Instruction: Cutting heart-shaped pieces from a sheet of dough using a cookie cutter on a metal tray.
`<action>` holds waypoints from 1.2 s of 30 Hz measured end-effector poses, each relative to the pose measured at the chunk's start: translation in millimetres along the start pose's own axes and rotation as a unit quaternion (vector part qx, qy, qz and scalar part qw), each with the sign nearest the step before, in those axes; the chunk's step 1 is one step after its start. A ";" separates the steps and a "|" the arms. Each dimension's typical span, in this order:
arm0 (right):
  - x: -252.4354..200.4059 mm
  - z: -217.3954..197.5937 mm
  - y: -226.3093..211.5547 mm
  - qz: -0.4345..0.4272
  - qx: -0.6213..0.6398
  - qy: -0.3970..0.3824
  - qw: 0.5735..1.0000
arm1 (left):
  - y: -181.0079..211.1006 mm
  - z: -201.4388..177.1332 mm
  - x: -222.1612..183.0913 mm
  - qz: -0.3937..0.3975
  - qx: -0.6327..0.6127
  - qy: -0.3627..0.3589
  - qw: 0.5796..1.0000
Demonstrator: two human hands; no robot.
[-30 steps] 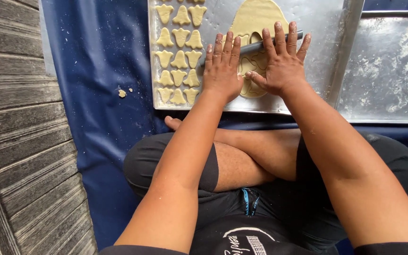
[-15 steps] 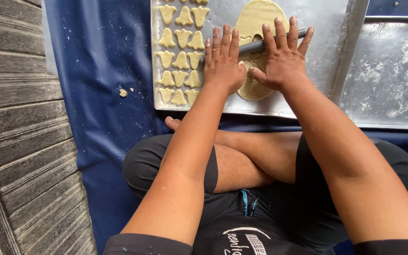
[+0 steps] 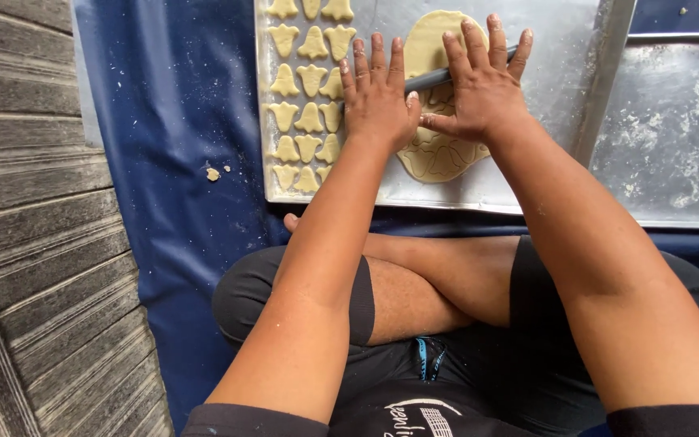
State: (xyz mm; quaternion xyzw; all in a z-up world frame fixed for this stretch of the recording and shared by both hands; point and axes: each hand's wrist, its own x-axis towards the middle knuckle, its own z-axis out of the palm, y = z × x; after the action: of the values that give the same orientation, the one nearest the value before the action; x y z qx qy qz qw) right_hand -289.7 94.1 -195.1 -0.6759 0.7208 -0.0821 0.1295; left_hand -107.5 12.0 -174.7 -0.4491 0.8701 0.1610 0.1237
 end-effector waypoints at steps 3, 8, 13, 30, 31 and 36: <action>1.1 4.3 2.4 -0.002 -0.001 0.006 1.000 | 0.1 -0.5 0.8 -0.002 0.008 0.006 1.000; -7.6 0.1 0.0 -0.002 0.008 -0.004 1.000 | 1.3 3.9 -7.8 0.009 0.015 0.020 1.000; -25.7 -10.7 -8.0 0.008 0.011 -0.039 0.999 | 5.3 6.4 -23.3 0.019 0.012 0.013 1.000; -60.2 -18.7 -20.3 0.062 -0.012 -0.130 0.990 | 13.6 21.4 -58.9 0.035 0.005 -0.005 0.999; -58.2 -19.0 -21.2 0.061 -0.011 -0.133 0.989 | 13.1 19.1 -56.1 0.034 0.004 -0.008 0.999; -37.2 -18.6 -15.8 0.047 0.002 -0.093 0.995 | 9.7 8.6 -35.4 0.018 -0.001 -0.006 1.000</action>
State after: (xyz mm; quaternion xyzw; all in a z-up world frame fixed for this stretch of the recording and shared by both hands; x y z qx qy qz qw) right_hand -278.2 129.0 -170.0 -0.6459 0.7364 -0.0141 0.2009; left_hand -94.9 46.9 -168.3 -0.4327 0.8771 0.1663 0.1256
